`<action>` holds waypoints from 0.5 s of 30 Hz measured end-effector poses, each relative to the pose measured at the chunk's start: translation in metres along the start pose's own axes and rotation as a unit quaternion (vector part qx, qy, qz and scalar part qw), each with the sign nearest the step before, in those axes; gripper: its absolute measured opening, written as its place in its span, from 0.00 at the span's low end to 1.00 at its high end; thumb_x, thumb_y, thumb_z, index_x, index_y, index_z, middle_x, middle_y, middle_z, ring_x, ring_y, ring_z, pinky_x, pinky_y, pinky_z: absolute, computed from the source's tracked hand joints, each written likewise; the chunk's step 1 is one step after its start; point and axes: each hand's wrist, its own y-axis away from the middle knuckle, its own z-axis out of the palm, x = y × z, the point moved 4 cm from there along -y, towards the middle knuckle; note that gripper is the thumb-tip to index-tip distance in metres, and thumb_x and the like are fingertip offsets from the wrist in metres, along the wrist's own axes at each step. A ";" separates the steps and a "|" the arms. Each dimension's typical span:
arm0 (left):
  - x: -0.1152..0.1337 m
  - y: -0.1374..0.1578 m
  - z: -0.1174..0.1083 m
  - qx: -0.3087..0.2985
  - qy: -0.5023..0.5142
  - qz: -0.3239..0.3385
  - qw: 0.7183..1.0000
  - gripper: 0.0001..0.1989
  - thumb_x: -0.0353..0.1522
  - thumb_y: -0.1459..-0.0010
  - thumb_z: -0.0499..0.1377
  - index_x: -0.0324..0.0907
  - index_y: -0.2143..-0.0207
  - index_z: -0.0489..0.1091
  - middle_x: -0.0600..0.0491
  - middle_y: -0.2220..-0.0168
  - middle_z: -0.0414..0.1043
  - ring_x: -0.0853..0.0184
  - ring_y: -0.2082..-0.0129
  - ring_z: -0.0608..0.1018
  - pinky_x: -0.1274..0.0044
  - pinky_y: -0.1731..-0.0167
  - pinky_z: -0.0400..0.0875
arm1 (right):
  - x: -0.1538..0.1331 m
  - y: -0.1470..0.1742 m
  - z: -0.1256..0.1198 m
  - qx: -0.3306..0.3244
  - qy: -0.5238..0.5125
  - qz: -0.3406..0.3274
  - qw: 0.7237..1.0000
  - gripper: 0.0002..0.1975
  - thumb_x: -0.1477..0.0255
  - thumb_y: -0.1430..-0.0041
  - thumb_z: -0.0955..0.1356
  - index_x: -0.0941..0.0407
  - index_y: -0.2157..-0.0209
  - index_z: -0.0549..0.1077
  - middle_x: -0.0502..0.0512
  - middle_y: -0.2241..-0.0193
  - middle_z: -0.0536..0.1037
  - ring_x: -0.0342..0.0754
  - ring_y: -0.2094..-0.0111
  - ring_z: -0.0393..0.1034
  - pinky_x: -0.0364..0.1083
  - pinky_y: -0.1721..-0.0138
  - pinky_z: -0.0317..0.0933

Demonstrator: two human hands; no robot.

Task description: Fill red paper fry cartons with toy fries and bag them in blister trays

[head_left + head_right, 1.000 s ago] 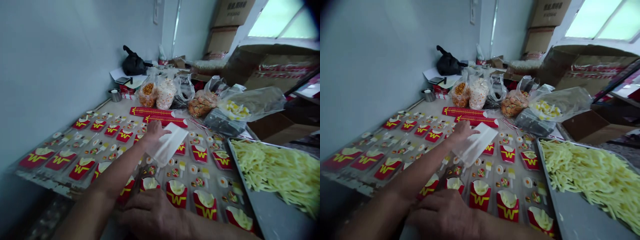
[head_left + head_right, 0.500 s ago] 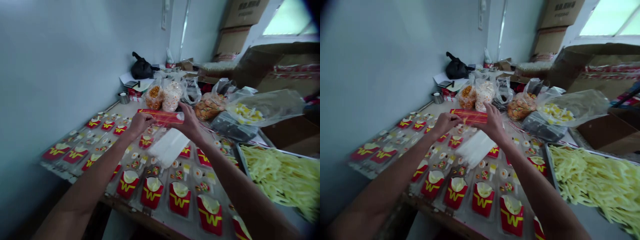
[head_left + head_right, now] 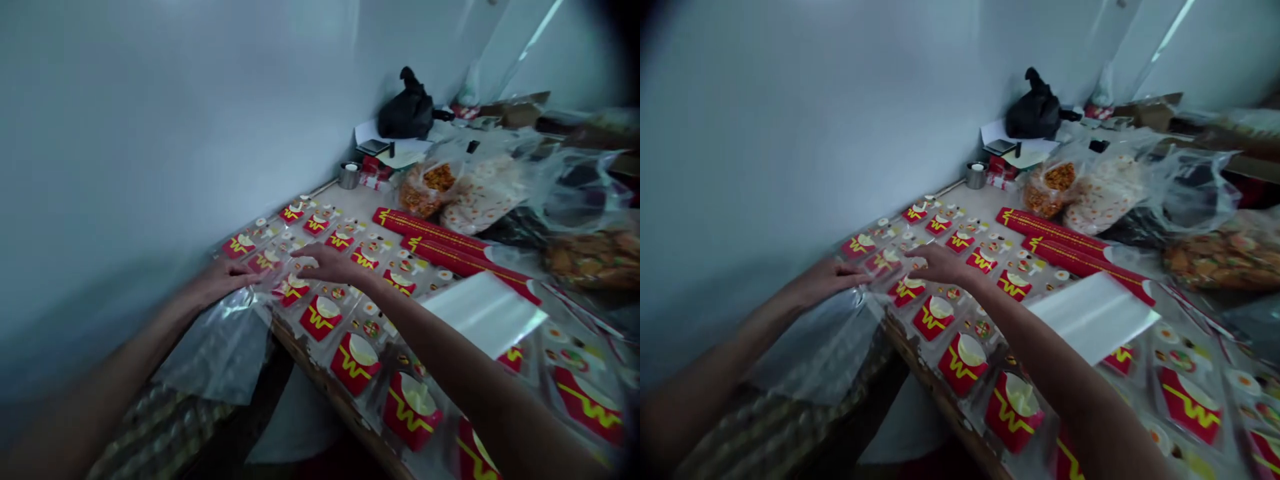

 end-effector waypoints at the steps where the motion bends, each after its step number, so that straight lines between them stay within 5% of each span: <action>1: -0.022 0.006 -0.005 0.009 0.029 -0.033 0.999 0.18 0.49 0.56 0.69 0.44 0.72 0.82 0.54 0.75 0.76 0.66 0.74 0.72 0.78 0.73 0.62 | 0.003 -0.004 0.006 -0.036 0.070 -0.023 0.997 0.28 0.69 0.45 0.75 0.55 0.43 0.74 0.60 0.44 0.76 0.56 0.43 0.68 0.52 0.45 0.63; 7: -0.100 0.028 -0.005 0.032 0.232 -0.159 0.959 0.20 0.45 0.63 0.75 0.41 0.74 0.76 0.54 0.76 0.76 0.68 0.76 0.73 0.78 0.74 0.66 | 0.006 -0.026 0.035 -0.183 0.262 -0.085 0.944 0.44 0.70 0.59 0.81 0.54 0.38 0.69 0.61 0.43 0.73 0.61 0.43 0.65 0.56 0.44 0.59; 12: -0.106 0.027 0.017 -0.019 0.314 -0.146 0.938 0.25 0.49 0.58 0.73 0.42 0.63 0.80 0.48 0.65 0.81 0.65 0.71 0.78 0.75 0.68 0.71 | 0.003 -0.039 0.043 -0.217 0.305 -0.103 0.922 0.49 0.70 0.61 0.81 0.51 0.37 0.65 0.60 0.43 0.73 0.61 0.45 0.67 0.59 0.44 0.58; 15: -0.101 0.027 0.019 0.023 0.303 -0.147 0.941 0.23 0.49 0.58 0.72 0.41 0.65 0.81 0.49 0.69 0.81 0.66 0.73 0.77 0.75 0.68 0.71 | -0.004 -0.034 0.028 -0.179 0.296 -0.103 0.933 0.50 0.71 0.61 0.81 0.52 0.35 0.64 0.61 0.43 0.73 0.61 0.43 0.66 0.61 0.39 0.54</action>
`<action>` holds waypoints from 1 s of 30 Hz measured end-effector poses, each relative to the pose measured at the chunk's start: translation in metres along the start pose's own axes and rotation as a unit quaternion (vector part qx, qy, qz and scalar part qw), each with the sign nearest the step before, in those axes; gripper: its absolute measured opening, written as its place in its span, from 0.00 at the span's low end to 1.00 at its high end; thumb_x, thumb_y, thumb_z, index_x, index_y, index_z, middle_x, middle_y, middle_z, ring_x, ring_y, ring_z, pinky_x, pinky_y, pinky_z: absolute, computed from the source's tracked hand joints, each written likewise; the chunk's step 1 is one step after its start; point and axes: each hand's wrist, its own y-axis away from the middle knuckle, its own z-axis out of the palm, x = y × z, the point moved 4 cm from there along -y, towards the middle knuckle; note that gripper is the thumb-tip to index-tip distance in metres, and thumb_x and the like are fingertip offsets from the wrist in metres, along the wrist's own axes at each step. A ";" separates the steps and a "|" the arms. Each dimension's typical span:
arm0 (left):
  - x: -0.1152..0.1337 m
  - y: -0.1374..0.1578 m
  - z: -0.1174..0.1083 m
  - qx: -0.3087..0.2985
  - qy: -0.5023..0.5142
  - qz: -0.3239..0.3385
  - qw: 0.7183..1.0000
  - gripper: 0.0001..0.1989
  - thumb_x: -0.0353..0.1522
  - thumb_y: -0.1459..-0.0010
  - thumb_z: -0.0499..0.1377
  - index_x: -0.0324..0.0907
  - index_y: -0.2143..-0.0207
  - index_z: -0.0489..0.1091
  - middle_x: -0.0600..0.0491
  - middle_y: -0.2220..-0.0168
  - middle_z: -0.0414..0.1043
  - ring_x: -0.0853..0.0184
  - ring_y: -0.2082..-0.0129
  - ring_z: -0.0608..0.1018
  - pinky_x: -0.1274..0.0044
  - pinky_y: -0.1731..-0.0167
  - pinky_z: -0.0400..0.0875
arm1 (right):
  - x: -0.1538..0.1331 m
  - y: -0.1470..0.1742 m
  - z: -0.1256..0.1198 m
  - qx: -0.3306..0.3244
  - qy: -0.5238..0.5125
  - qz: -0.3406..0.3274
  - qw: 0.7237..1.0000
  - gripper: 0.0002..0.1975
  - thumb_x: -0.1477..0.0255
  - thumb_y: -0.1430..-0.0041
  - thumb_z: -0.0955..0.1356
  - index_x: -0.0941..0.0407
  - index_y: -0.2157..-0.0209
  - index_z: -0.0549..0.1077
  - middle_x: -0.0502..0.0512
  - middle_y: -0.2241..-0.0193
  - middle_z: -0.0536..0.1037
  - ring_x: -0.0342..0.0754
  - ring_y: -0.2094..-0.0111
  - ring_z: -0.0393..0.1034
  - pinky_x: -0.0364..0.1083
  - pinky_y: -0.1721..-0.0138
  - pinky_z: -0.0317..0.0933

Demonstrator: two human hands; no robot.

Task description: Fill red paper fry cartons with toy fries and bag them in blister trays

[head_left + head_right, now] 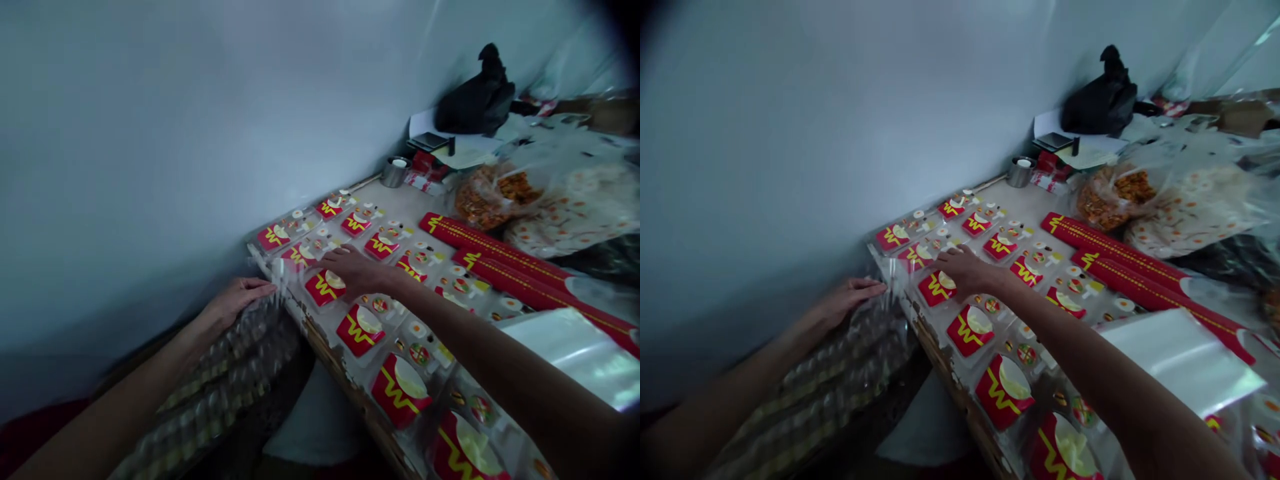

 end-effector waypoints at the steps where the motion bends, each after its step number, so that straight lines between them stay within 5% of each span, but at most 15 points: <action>1: 0.003 0.001 0.000 0.021 -0.010 0.017 1.000 0.22 0.47 0.59 0.73 0.41 0.67 0.81 0.50 0.70 0.80 0.67 0.73 0.76 0.76 0.69 0.70 | 0.001 0.006 -0.008 0.022 0.000 0.009 1.000 0.51 0.72 0.61 0.81 0.52 0.35 0.63 0.61 0.42 0.72 0.61 0.42 0.65 0.61 0.38 0.53; 6: 0.016 0.013 0.010 0.097 -0.069 0.053 0.991 0.18 0.45 0.62 0.74 0.41 0.73 0.78 0.55 0.76 0.76 0.69 0.76 0.72 0.77 0.72 0.65 | 0.005 0.050 -0.055 0.117 0.035 0.095 0.988 0.52 0.66 0.59 0.80 0.52 0.33 0.61 0.63 0.40 0.69 0.66 0.40 0.61 0.64 0.39 0.55; 12: 0.040 0.030 0.053 0.128 -0.219 0.130 0.958 0.17 0.44 0.61 0.73 0.42 0.76 0.75 0.56 0.77 0.74 0.67 0.74 0.73 0.77 0.73 0.62 | -0.020 0.092 -0.084 0.203 0.064 0.182 0.960 0.51 0.60 0.56 0.80 0.54 0.33 0.59 0.66 0.40 0.68 0.69 0.42 0.61 0.65 0.43 0.58; 26: 0.056 0.042 0.104 0.020 -0.369 0.153 0.917 0.13 0.39 0.58 0.72 0.41 0.77 0.74 0.58 0.77 0.72 0.69 0.74 0.71 0.77 0.72 0.58 | -0.053 0.140 -0.036 0.227 0.127 0.259 0.930 0.43 0.58 0.47 0.75 0.59 0.35 0.61 0.67 0.43 0.69 0.65 0.44 0.58 0.60 0.42 0.50; 30: 0.057 0.029 0.113 -0.040 -0.312 0.122 0.941 0.14 0.37 0.61 0.72 0.42 0.71 0.75 0.60 0.78 0.70 0.71 0.76 0.70 0.78 0.74 0.60 | -0.060 0.139 -0.029 0.235 0.089 0.261 0.932 0.47 0.58 0.50 0.76 0.59 0.33 0.59 0.66 0.42 0.69 0.64 0.45 0.59 0.60 0.43 0.51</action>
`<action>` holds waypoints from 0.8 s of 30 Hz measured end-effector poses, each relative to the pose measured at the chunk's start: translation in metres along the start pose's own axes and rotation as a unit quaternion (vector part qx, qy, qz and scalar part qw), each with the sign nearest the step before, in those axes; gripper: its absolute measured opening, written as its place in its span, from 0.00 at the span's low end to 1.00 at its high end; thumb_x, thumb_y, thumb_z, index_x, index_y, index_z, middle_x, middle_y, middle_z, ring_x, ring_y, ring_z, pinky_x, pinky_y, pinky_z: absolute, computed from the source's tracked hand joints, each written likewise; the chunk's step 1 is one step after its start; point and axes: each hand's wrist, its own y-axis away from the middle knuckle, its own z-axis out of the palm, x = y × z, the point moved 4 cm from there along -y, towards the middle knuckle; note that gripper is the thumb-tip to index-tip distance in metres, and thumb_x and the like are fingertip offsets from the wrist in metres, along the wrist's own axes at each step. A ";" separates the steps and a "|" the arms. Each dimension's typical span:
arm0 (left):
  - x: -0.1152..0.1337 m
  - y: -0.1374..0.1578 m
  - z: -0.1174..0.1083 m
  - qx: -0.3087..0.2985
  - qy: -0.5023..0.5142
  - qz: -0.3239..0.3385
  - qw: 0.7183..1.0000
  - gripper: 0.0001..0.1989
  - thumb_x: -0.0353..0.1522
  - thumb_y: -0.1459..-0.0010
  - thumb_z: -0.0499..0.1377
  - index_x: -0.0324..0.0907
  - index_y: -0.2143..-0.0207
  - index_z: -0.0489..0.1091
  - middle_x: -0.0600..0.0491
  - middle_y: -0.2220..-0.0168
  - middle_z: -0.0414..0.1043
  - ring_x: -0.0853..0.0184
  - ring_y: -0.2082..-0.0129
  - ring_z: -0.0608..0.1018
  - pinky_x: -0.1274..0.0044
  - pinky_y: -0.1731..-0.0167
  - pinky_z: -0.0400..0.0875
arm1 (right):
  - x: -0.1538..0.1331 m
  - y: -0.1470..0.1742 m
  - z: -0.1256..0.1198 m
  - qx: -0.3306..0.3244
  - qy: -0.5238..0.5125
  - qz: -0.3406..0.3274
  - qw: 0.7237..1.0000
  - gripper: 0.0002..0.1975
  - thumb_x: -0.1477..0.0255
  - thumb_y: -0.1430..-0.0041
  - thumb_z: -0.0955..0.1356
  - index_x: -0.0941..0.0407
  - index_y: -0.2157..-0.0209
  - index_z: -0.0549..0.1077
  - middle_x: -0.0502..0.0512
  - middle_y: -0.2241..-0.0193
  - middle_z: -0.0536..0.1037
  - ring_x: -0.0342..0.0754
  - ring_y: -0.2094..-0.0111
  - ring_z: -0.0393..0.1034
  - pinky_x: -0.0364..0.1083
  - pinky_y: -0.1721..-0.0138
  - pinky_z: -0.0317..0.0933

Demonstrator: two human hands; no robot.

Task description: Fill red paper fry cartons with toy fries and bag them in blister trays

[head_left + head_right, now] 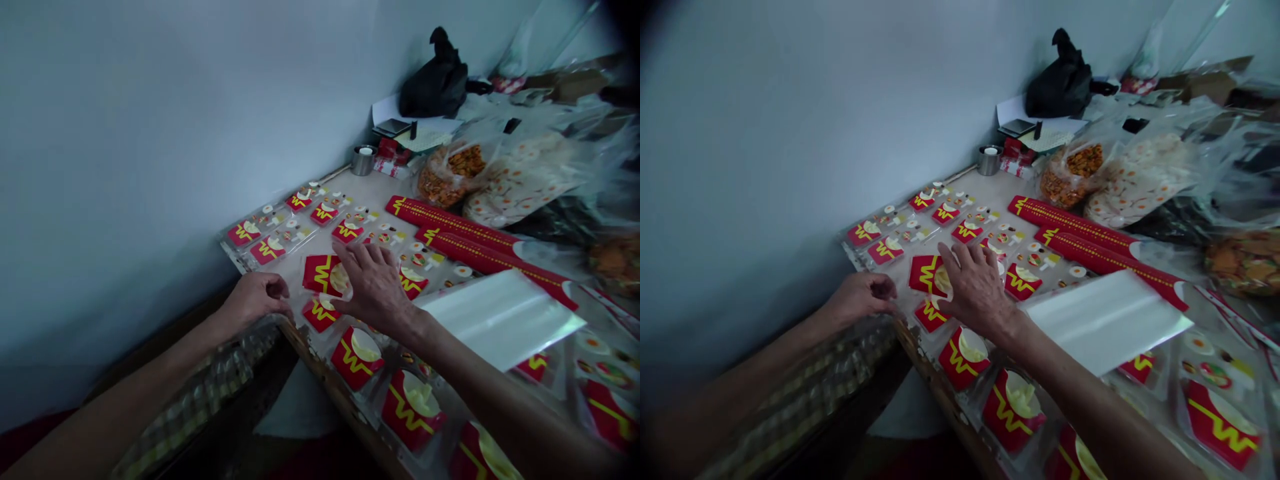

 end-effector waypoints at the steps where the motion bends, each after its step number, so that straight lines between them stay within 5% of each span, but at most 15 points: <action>1: 0.000 -0.004 0.000 -0.010 0.038 -0.008 0.999 0.17 0.37 0.61 0.73 0.42 0.68 0.75 0.60 0.78 0.70 0.71 0.76 0.71 0.78 0.74 0.61 | 0.000 0.002 0.001 0.003 -0.005 0.004 1.000 0.47 0.58 0.50 0.76 0.59 0.33 0.59 0.66 0.41 0.69 0.64 0.45 0.59 0.60 0.43 0.52; 6: 0.007 -0.020 -0.001 -0.023 0.124 -0.042 0.991 0.22 0.37 0.61 0.72 0.41 0.62 0.74 0.57 0.76 0.74 0.70 0.76 0.74 0.79 0.74 0.64 | 0.009 0.015 0.005 -0.030 -0.039 -0.018 0.999 0.45 0.60 0.51 0.77 0.59 0.35 0.63 0.66 0.43 0.70 0.65 0.45 0.61 0.60 0.42 0.52; 12: 0.017 -0.034 0.021 -0.136 0.083 -0.025 0.987 0.33 0.42 0.62 0.74 0.40 0.52 0.77 0.57 0.75 0.75 0.70 0.76 0.73 0.79 0.74 0.62 | 0.027 0.025 0.010 -0.166 -0.118 -0.103 0.974 0.47 0.63 0.59 0.79 0.56 0.37 0.66 0.62 0.44 0.72 0.63 0.44 0.63 0.59 0.42 0.55; 19: 0.071 -0.055 0.036 -0.231 -0.099 0.175 0.952 0.20 0.47 0.39 0.60 0.42 0.58 0.81 0.54 0.67 0.80 0.66 0.68 0.76 0.77 0.67 0.64 | 0.020 0.039 0.009 -0.174 -0.086 -0.039 0.980 0.51 0.60 0.58 0.79 0.60 0.34 0.62 0.66 0.41 0.70 0.66 0.43 0.62 0.61 0.42 0.56; 21: 0.098 -0.052 0.044 -0.187 -0.187 0.256 0.930 0.17 0.43 0.36 0.57 0.42 0.59 0.80 0.52 0.64 0.80 0.64 0.65 0.77 0.76 0.64 0.66 | 0.017 0.048 0.002 -0.161 -0.085 0.023 0.983 0.54 0.57 0.56 0.78 0.58 0.31 0.57 0.66 0.40 0.70 0.65 0.42 0.62 0.61 0.42 0.56; 24: 0.126 -0.035 0.063 -0.022 -0.267 0.353 0.896 0.15 0.35 0.34 0.54 0.45 0.49 0.76 0.48 0.51 0.79 0.62 0.54 0.77 0.71 0.53 0.68 | 0.019 0.062 -0.008 -0.142 -0.052 0.160 0.975 0.52 0.52 0.52 0.76 0.55 0.31 0.57 0.66 0.41 0.70 0.66 0.42 0.63 0.61 0.45 0.58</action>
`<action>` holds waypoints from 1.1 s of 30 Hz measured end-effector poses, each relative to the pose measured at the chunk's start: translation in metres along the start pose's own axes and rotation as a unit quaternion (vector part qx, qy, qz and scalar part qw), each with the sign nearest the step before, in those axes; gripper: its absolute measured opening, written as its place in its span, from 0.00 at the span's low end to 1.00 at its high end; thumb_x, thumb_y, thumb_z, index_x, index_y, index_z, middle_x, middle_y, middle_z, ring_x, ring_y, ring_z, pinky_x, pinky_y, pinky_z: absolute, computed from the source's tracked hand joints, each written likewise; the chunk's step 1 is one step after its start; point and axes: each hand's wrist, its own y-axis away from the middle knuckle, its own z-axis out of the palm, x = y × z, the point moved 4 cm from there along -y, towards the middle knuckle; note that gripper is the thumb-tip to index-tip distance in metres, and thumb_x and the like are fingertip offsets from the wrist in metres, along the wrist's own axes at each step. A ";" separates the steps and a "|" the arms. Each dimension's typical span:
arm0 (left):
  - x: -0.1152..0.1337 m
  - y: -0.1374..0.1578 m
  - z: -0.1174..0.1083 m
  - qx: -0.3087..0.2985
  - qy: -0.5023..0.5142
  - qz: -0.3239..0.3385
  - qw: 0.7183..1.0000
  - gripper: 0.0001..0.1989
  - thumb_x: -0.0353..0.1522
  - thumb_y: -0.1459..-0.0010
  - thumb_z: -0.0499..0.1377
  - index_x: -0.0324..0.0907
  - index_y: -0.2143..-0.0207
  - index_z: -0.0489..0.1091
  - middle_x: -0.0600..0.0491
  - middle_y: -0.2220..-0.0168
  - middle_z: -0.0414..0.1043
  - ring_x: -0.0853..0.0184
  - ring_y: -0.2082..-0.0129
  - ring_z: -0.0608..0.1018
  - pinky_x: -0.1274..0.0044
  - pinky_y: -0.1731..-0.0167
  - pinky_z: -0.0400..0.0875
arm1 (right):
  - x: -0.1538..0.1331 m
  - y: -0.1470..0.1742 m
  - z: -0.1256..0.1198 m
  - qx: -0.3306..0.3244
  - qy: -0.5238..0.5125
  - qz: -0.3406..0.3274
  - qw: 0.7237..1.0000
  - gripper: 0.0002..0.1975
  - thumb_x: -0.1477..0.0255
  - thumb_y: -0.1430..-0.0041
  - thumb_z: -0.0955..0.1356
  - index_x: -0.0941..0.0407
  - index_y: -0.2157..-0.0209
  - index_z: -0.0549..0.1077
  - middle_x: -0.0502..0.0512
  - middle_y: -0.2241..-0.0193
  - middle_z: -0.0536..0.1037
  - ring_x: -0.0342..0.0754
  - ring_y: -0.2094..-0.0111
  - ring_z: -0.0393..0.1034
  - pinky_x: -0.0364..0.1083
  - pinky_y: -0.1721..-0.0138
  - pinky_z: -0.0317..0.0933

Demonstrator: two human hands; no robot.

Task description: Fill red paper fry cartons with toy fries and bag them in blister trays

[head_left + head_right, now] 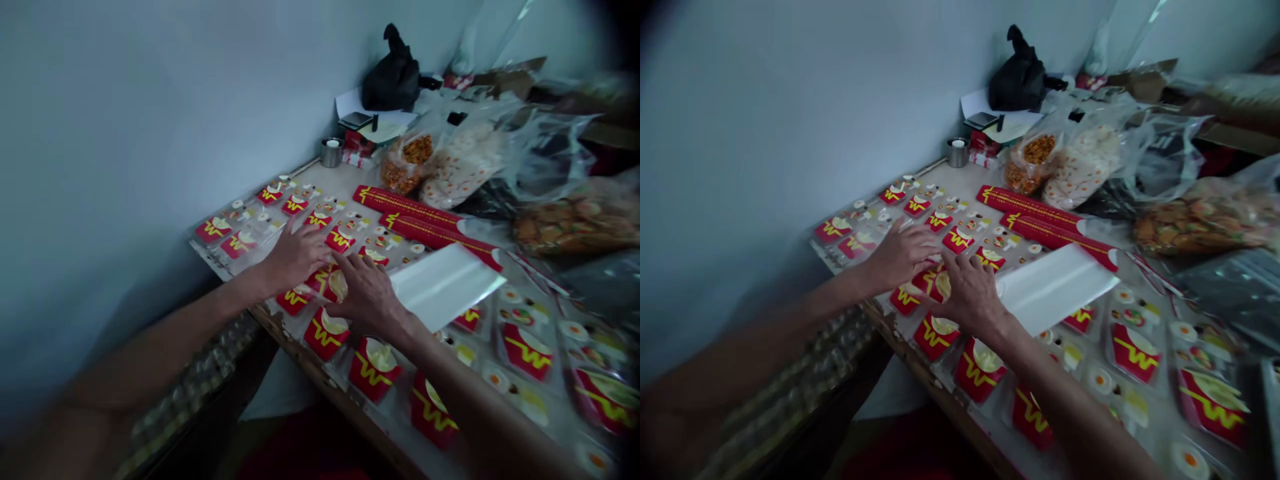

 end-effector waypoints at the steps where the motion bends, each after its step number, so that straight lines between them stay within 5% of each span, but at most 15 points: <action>1: 0.010 0.002 0.005 0.044 -0.030 0.001 0.999 0.17 0.34 0.34 0.54 0.45 0.46 0.74 0.47 0.47 0.77 0.60 0.50 0.77 0.68 0.49 0.68 | 0.002 0.004 0.000 0.002 0.009 0.045 0.999 0.50 0.50 0.52 0.76 0.55 0.32 0.60 0.67 0.42 0.70 0.67 0.43 0.63 0.61 0.46 0.59; 3: 0.022 0.009 0.021 0.085 -0.061 -0.010 0.994 0.20 0.36 0.39 0.58 0.43 0.44 0.73 0.45 0.44 0.74 0.57 0.46 0.75 0.65 0.44 0.67 | 0.006 0.007 0.006 -0.008 0.017 0.110 0.994 0.47 0.49 0.51 0.75 0.56 0.34 0.63 0.67 0.43 0.71 0.67 0.43 0.64 0.60 0.48 0.61; 9: 0.025 0.011 0.056 0.043 -0.095 -0.027 0.994 0.22 0.36 0.44 0.61 0.38 0.47 0.74 0.41 0.43 0.72 0.55 0.44 0.73 0.66 0.41 0.67 | 0.005 0.015 0.020 -0.003 0.044 0.187 0.981 0.54 0.54 0.48 0.76 0.59 0.29 0.50 0.71 0.44 0.72 0.65 0.44 0.66 0.58 0.49 0.61; 12: 0.027 0.005 0.053 0.012 -0.106 -0.034 0.994 0.17 0.38 0.43 0.61 0.39 0.53 0.76 0.42 0.49 0.73 0.55 0.48 0.75 0.67 0.46 0.71 | 0.007 0.039 0.013 -0.017 0.085 0.156 0.984 0.58 0.54 0.54 0.79 0.61 0.29 0.51 0.73 0.44 0.71 0.67 0.45 0.65 0.61 0.46 0.58; 18: 0.041 -0.005 0.059 -0.012 -0.126 -0.069 0.990 0.11 0.31 0.40 0.58 0.38 0.58 0.77 0.41 0.55 0.77 0.54 0.52 0.78 0.68 0.51 0.71 | 0.030 0.079 0.013 0.010 0.067 0.185 0.980 0.47 0.55 0.49 0.76 0.61 0.34 0.59 0.69 0.48 0.74 0.65 0.47 0.66 0.56 0.53 0.61; 22: 0.045 -0.016 0.061 -0.013 -0.131 -0.117 0.984 0.14 0.25 0.39 0.52 0.35 0.58 0.77 0.37 0.61 0.79 0.52 0.57 0.81 0.67 0.59 0.70 | 0.030 0.079 0.018 0.032 0.059 0.181 0.981 0.44 0.55 0.50 0.76 0.62 0.37 0.62 0.69 0.48 0.73 0.64 0.48 0.65 0.56 0.53 0.61; 27: 0.058 -0.029 0.045 0.006 -0.114 -0.140 0.984 0.11 0.31 0.41 0.57 0.38 0.61 0.80 0.40 0.61 0.81 0.53 0.59 0.81 0.70 0.63 0.68 | 0.017 0.070 0.007 0.053 0.058 0.177 0.981 0.41 0.56 0.52 0.77 0.61 0.42 0.67 0.69 0.50 0.74 0.64 0.50 0.66 0.57 0.54 0.62; 33: 0.067 -0.020 0.027 0.087 0.019 -0.136 0.987 0.08 0.35 0.45 0.61 0.43 0.66 0.80 0.48 0.65 0.82 0.62 0.64 0.80 0.75 0.65 0.66 | 0.016 0.058 -0.006 0.154 -0.066 0.142 0.976 0.45 0.56 0.56 0.79 0.58 0.40 0.67 0.68 0.46 0.72 0.64 0.46 0.64 0.58 0.51 0.63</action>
